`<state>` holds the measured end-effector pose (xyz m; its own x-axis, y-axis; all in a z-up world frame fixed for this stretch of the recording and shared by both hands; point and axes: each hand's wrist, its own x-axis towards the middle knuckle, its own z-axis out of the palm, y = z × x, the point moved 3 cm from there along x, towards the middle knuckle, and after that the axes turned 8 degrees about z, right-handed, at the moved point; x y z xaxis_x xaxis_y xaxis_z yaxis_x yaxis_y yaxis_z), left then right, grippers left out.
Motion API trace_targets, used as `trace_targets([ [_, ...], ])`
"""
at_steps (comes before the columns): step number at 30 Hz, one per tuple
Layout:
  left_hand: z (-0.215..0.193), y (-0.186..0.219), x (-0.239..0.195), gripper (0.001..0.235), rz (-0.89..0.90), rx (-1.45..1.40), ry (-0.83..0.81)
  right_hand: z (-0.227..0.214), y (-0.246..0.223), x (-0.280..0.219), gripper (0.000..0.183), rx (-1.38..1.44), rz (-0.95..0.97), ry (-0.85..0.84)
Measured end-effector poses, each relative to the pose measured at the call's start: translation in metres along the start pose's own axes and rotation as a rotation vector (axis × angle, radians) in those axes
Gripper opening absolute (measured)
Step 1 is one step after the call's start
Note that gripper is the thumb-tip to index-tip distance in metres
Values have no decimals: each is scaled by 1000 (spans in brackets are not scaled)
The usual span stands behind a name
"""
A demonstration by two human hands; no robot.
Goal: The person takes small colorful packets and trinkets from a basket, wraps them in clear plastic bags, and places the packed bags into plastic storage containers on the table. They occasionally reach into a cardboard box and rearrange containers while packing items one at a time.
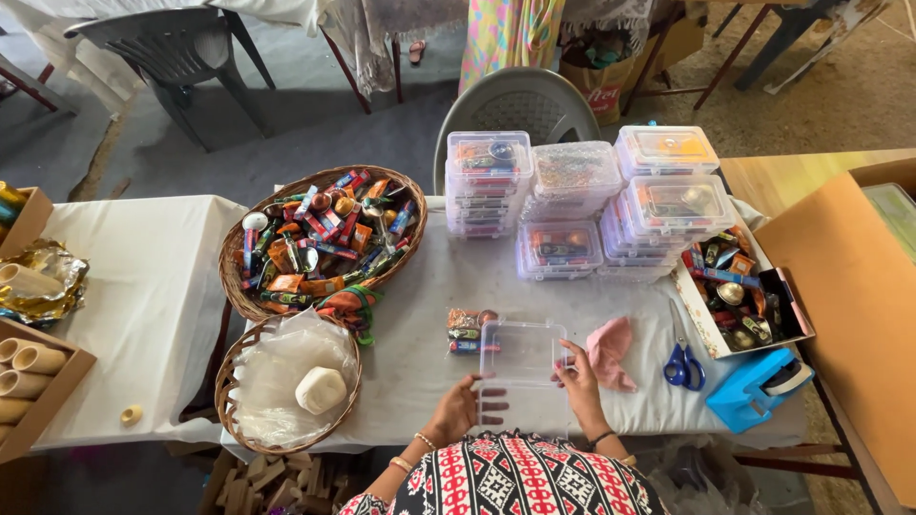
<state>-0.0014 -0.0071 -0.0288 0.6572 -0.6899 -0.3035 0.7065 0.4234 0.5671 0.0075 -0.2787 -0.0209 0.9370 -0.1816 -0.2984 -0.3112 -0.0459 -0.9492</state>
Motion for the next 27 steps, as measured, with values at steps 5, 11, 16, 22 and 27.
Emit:
trace_targets([
  [5, -8, 3, 6, 66, 98, 17, 162, 0, 4, 9, 53, 36, 31, -50],
  [11, -41, -16, 21, 49, 149, 222, 328, -36, -22, 60, 57, -707, -578, 233],
  [16, -49, -13, 17, 42, 219, 176, 378, -97, 52, 104, 63, -1290, -129, 408],
  [22, -56, -17, 22, 42, 199, 145, 422, -85, 83, 104, 20, -649, -59, 267],
  [27, -37, -3, 34, 46, 186, 182, 439, 23, -31, 44, 23, -289, -378, 142],
])
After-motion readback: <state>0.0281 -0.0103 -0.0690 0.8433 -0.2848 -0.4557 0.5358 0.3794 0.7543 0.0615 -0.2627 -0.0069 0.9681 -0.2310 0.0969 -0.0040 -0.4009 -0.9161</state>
